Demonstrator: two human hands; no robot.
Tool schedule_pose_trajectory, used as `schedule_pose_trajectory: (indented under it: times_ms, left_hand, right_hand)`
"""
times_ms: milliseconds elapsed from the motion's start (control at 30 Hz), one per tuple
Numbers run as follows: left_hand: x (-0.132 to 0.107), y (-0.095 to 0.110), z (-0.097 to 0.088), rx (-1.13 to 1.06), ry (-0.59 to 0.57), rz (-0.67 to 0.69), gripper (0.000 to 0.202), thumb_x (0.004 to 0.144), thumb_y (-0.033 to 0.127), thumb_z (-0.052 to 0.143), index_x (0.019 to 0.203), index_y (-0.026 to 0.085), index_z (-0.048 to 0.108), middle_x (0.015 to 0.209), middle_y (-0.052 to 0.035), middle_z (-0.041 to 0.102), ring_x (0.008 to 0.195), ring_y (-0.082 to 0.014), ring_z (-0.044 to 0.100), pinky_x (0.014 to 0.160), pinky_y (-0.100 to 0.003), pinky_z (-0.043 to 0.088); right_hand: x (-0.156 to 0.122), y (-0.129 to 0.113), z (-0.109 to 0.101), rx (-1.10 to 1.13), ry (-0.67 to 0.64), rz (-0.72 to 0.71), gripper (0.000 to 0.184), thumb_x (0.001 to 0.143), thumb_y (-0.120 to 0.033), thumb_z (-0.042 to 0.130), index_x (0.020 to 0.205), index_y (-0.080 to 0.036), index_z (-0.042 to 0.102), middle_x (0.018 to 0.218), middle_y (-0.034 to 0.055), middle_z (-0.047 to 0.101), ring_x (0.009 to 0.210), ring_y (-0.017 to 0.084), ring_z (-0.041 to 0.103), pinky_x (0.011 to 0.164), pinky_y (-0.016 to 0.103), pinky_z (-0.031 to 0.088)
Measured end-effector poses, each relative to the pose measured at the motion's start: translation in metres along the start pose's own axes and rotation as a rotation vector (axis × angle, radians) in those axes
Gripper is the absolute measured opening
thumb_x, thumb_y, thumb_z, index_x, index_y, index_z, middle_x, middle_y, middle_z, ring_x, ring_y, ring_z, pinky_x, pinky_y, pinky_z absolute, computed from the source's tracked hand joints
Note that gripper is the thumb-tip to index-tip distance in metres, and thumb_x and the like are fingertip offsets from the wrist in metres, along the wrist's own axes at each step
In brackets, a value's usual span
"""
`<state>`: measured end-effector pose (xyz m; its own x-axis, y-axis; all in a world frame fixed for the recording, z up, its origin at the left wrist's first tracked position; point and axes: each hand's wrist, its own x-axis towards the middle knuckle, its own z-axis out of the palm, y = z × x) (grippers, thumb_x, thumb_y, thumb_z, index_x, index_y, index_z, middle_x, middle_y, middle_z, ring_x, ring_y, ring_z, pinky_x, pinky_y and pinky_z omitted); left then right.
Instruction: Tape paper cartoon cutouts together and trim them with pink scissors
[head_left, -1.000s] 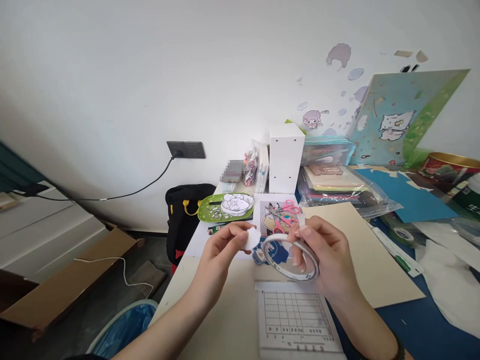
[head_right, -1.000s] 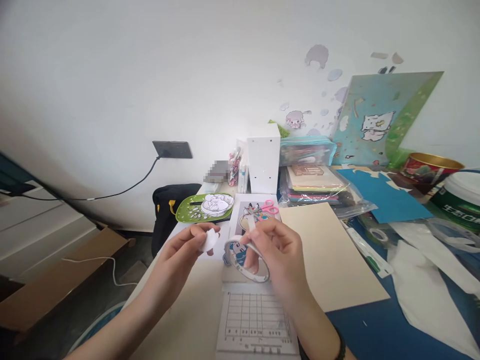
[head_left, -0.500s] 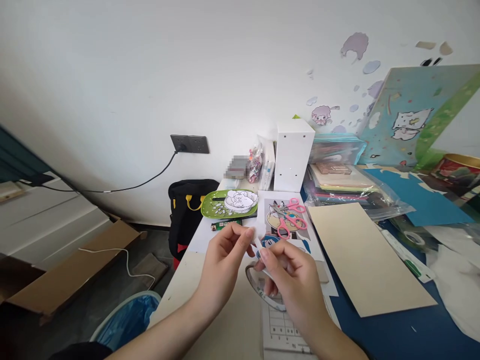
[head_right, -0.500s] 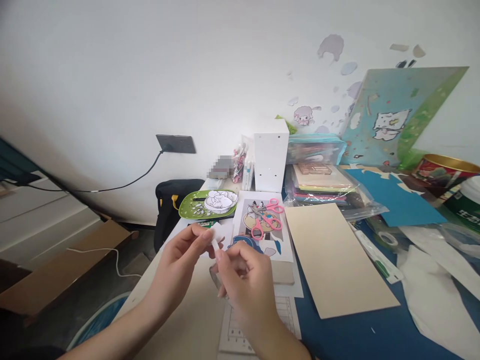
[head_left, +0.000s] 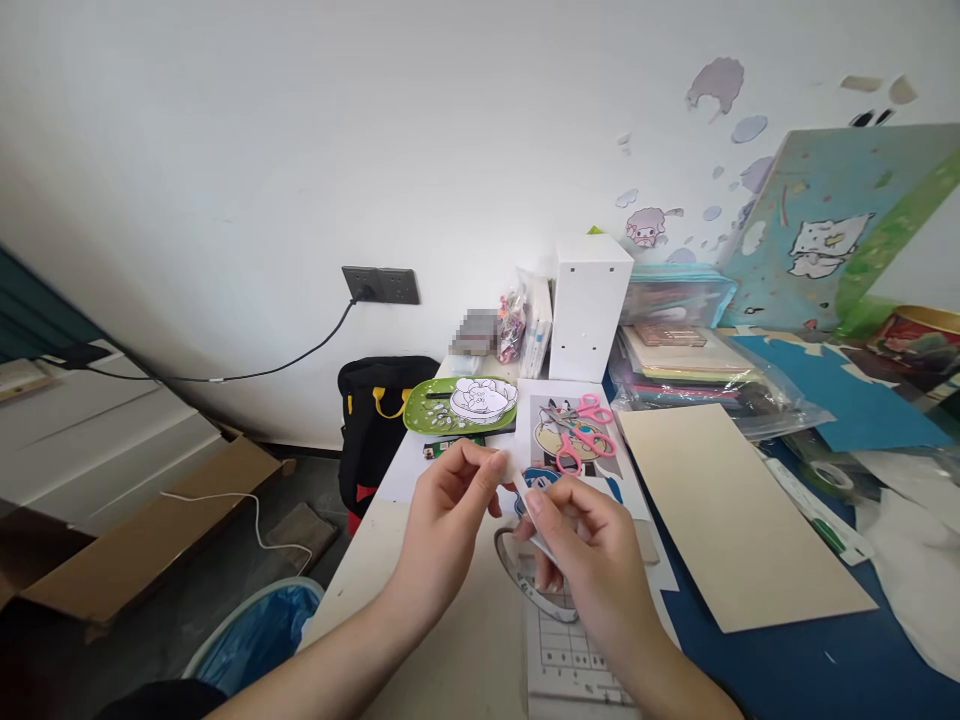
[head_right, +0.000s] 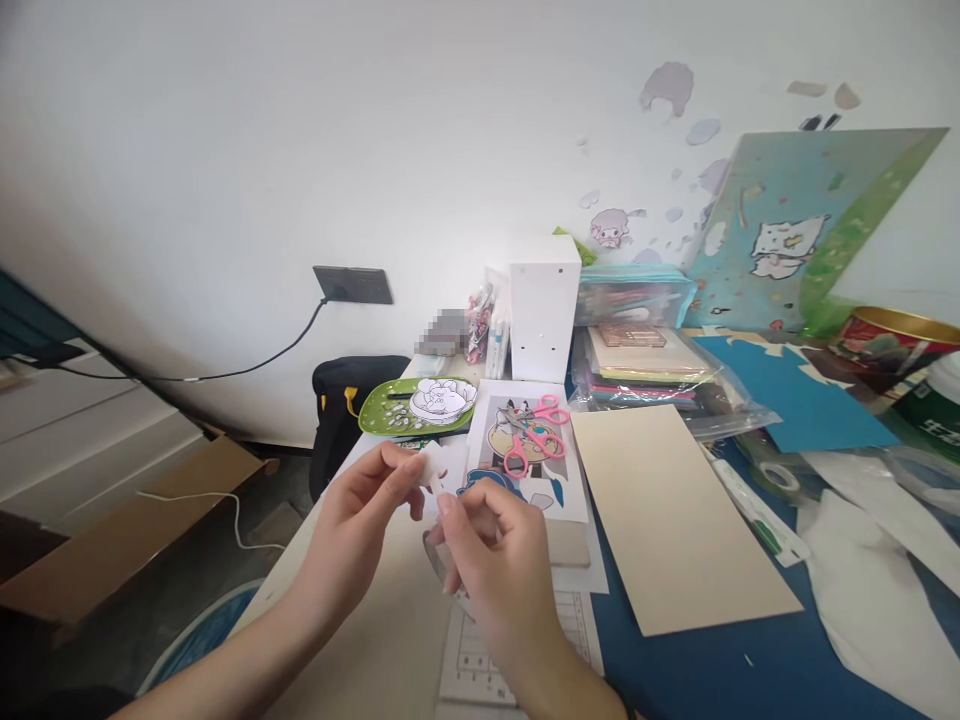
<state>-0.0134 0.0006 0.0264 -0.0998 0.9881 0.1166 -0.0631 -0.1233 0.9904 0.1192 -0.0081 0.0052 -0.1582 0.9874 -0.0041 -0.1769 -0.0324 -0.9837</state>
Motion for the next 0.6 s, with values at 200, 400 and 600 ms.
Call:
schedule_pose_trajectory:
  times_ms: [200,400,600]
  left_hand:
    - [0.0009,-0.0003,0.0012,0.004,0.000,0.004,0.022,0.083,0.030,0.060,0.066,0.018,0.055,0.063,0.0048,0.055,0.056,-0.0072,0.046,0.054,-0.018,0.041]
    - [-0.0005,-0.0012,0.0012,0.006,-0.005,0.000,0.021,0.083,0.031,0.060,0.067,0.018,0.056,0.064,0.0047,0.055,0.056,-0.0072,0.046,0.053,-0.017,0.041]
    - [0.0000,-0.0008,0.0001,0.015,-0.009,0.004,0.022,0.083,0.031,0.060,0.067,0.018,0.056,0.064,0.0047,0.054,0.057,-0.0073,0.046,0.053,-0.017,0.041]
  right_hand:
    - [0.0005,-0.0002,0.0015,0.015,0.006,0.008,0.036,0.082,-0.044,0.061,0.061,-0.015,0.054,0.061,-0.0001,0.062,0.036,0.004,0.046,0.037,0.016,0.035]
    - [0.0016,-0.0017,0.0022,0.031,0.009,0.017,0.035,0.082,-0.042,0.062,0.061,-0.015,0.053,0.061,-0.0010,0.061,0.035,0.003,0.046,0.038,0.016,0.035]
    - [0.0017,-0.0025,0.0024,0.034,0.018,0.031,0.035,0.081,-0.042,0.062,0.061,-0.015,0.053,0.062,-0.0012,0.061,0.034,0.002,0.046,0.036,0.015,0.033]
